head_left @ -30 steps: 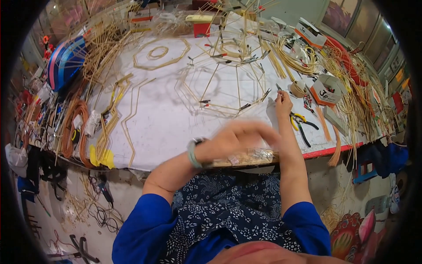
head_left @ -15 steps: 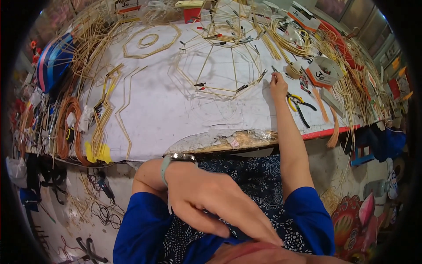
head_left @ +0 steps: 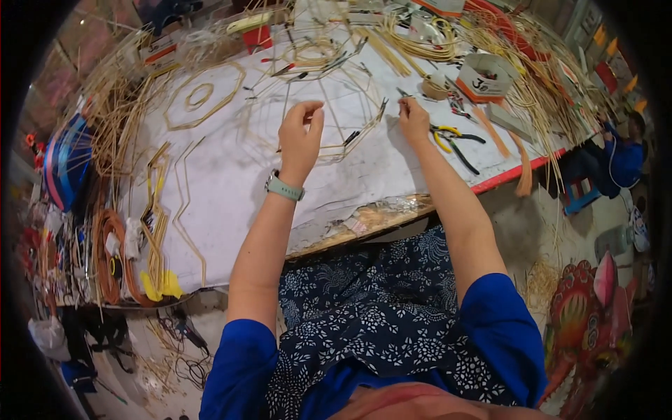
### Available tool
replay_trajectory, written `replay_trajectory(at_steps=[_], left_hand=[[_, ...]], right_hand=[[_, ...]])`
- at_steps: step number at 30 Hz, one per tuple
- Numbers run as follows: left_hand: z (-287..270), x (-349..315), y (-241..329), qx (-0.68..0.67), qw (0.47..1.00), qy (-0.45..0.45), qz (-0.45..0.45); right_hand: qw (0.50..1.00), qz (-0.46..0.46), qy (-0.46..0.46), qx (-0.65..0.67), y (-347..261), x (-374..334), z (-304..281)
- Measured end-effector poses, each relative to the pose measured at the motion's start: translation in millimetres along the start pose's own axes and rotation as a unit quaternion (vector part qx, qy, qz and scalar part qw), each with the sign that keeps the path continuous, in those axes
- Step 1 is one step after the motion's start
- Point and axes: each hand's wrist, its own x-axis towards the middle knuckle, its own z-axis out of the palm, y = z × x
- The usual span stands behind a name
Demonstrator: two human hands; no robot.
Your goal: Assembling the bamboo or wooden frame of a traditional lantern using strips and wire.
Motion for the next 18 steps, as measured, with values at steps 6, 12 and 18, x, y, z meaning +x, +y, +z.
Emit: replay_trajectory(at_steps=[6, 12, 18], left_hand=[[-4, -31, -7, 0.332, 0.911, 0.01, 0.244], [-4, -34, -9, 0.378, 0.896, -0.08, 0.217], [-21, -30, -15, 0.38, 0.886, -0.134, 0.232]], right_hand=[[0.998, 0.005, 0.049, -0.03, 39, 44, -22], [0.979, 0.064, 0.053, -0.188, 118, 100, -22], [0.975, 0.186, -0.052, -0.106, 136, 118, 2]])
